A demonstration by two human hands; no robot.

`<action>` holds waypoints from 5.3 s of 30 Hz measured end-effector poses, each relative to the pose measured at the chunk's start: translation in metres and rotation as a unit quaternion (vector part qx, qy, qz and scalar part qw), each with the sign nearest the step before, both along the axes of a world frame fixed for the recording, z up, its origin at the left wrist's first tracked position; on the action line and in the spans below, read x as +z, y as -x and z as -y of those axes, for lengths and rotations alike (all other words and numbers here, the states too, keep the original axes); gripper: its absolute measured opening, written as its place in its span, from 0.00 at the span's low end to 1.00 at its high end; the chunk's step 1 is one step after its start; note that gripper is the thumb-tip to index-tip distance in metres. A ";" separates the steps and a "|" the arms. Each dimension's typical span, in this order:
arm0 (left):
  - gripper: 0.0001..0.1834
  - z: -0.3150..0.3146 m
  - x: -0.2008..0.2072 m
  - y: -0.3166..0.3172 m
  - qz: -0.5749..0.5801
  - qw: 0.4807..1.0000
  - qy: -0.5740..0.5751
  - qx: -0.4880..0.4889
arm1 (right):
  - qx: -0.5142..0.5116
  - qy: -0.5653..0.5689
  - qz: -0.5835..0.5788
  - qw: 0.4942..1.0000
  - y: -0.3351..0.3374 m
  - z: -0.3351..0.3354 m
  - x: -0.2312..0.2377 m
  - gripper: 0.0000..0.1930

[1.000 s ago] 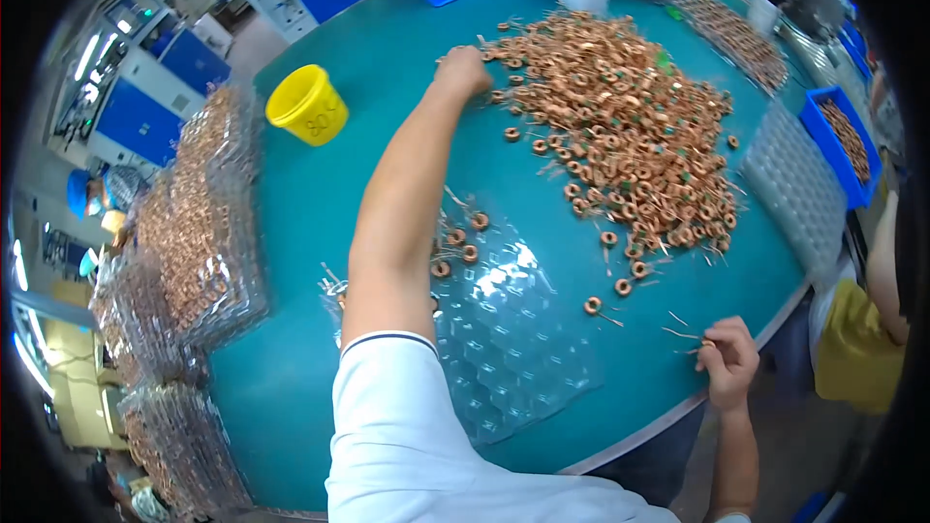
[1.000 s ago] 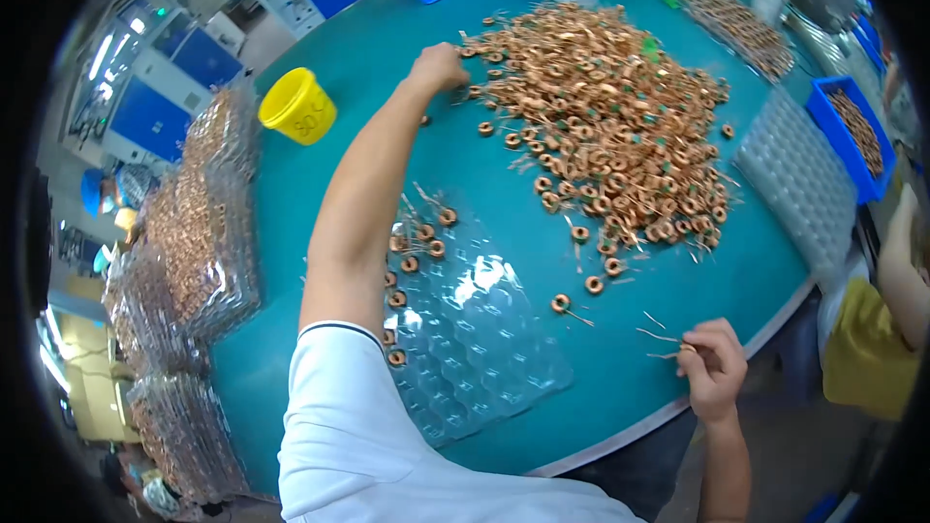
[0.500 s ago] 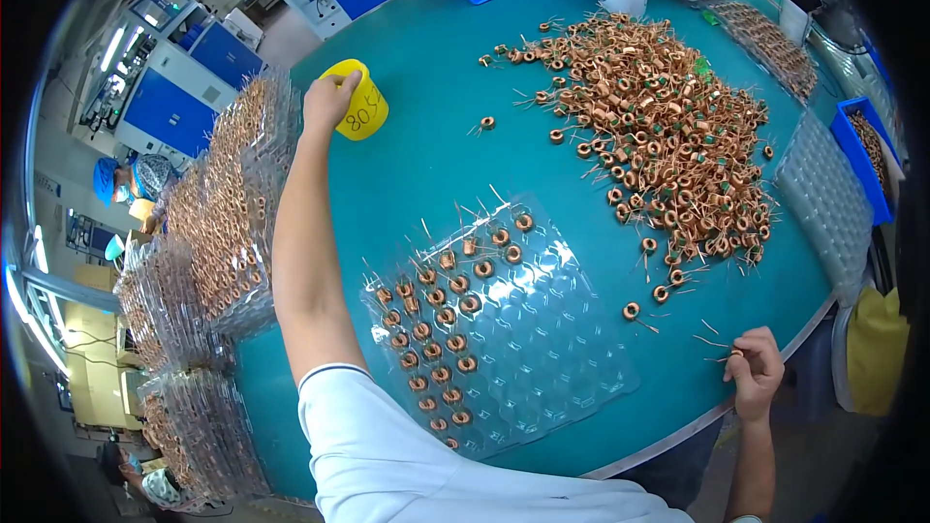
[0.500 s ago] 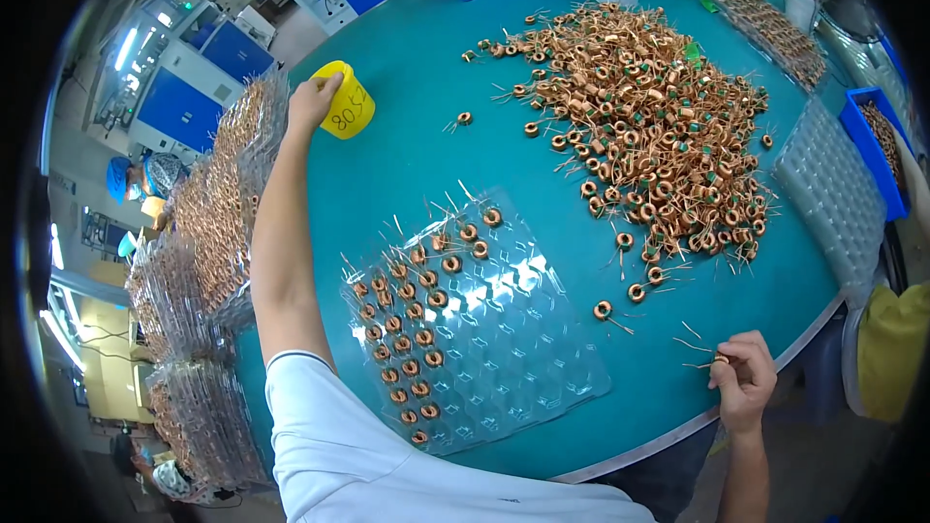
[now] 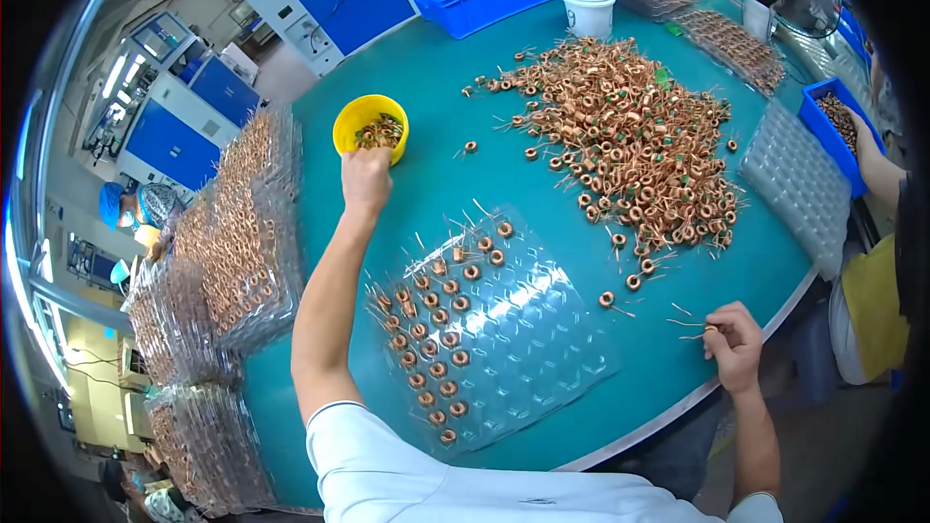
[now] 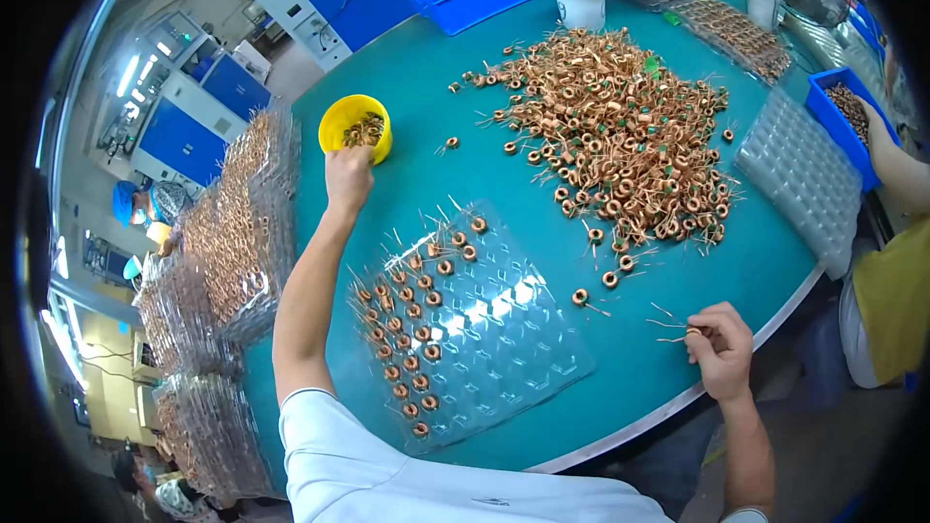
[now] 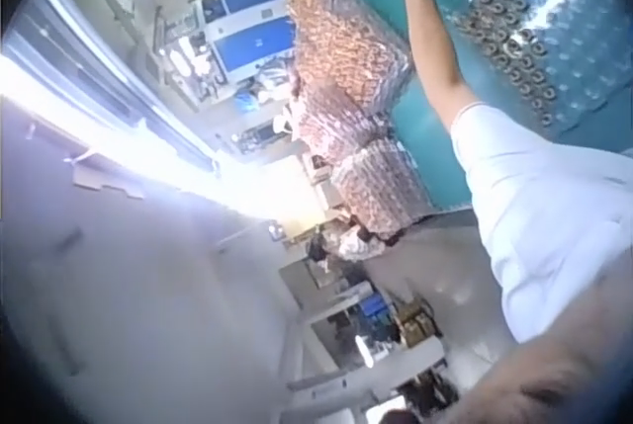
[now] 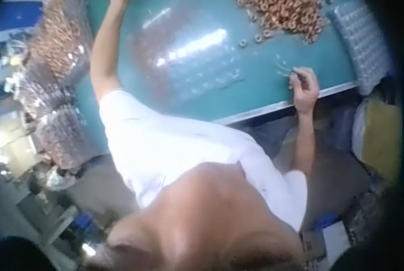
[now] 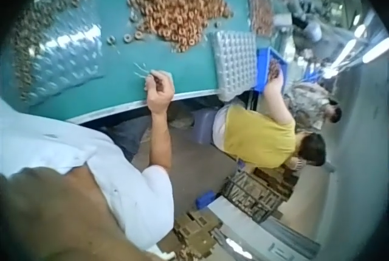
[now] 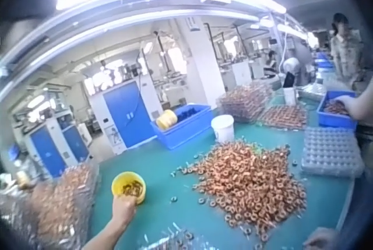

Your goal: Assembling small copper-colored electronic components and placing them into a plastic tray.

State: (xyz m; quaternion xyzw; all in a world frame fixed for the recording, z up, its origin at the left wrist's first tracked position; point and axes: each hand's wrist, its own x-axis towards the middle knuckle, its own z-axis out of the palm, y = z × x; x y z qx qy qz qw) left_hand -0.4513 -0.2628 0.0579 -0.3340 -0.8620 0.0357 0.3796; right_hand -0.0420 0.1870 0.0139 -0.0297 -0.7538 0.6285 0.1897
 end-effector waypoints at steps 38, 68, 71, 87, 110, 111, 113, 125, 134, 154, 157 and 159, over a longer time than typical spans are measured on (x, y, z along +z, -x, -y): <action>0.09 -0.359 0.114 -0.105 0.113 0.970 -0.136 -0.167 | -0.046 -0.072 -0.061 0.994 -0.029 -0.043 0.004 0.06; 0.28 -0.614 0.031 -0.062 0.132 0.957 -0.022 -0.257 | -0.139 -0.100 -0.077 0.982 -0.021 -0.037 0.001 0.06; 0.20 -0.585 0.052 -0.107 0.167 0.905 -0.095 -0.380 | -0.176 -0.079 -0.086 0.977 -0.022 -0.042 -0.005 0.08; 0.13 -0.300 0.017 -0.399 0.373 0.847 -0.281 -0.254 | -0.036 -0.053 -0.142 0.988 -0.062 -0.017 -0.010 0.13; 0.31 -0.292 -0.041 -0.469 0.710 0.518 -0.402 -0.256 | -0.169 -0.009 -0.147 0.975 -0.150 0.026 -0.038 0.13; 0.28 -0.292 -0.037 -0.471 0.764 0.455 -0.359 -0.284 | -0.175 -0.020 -0.180 0.968 -0.149 0.028 -0.038 0.13; 0.22 -0.291 -0.043 -0.479 0.766 0.453 -0.368 -0.271 | -0.168 -0.026 -0.188 0.967 -0.150 0.034 -0.041 0.14; 0.14 -0.233 -0.038 -0.490 0.793 0.368 -0.430 -0.225 | -0.005 0.159 0.050 0.986 -0.167 0.040 -0.010 0.13; 0.14 -0.219 -0.056 -0.485 0.824 0.391 -0.336 -0.237 | 0.143 0.109 0.088 0.980 -0.152 0.044 -0.003 0.10; 0.12 -0.217 -0.054 -0.483 0.761 0.324 -0.511 -0.232 | -0.077 0.139 -0.178 0.971 -0.120 0.033 0.042 0.07; 0.14 -0.217 -0.052 -0.474 0.726 0.367 -0.543 -0.207 | 0.070 0.126 0.008 0.990 -0.143 0.056 0.014 0.17; 0.14 -0.220 -0.049 -0.473 0.731 0.334 -0.562 -0.195 | 0.087 0.163 0.034 0.982 -0.148 0.065 -0.005 0.18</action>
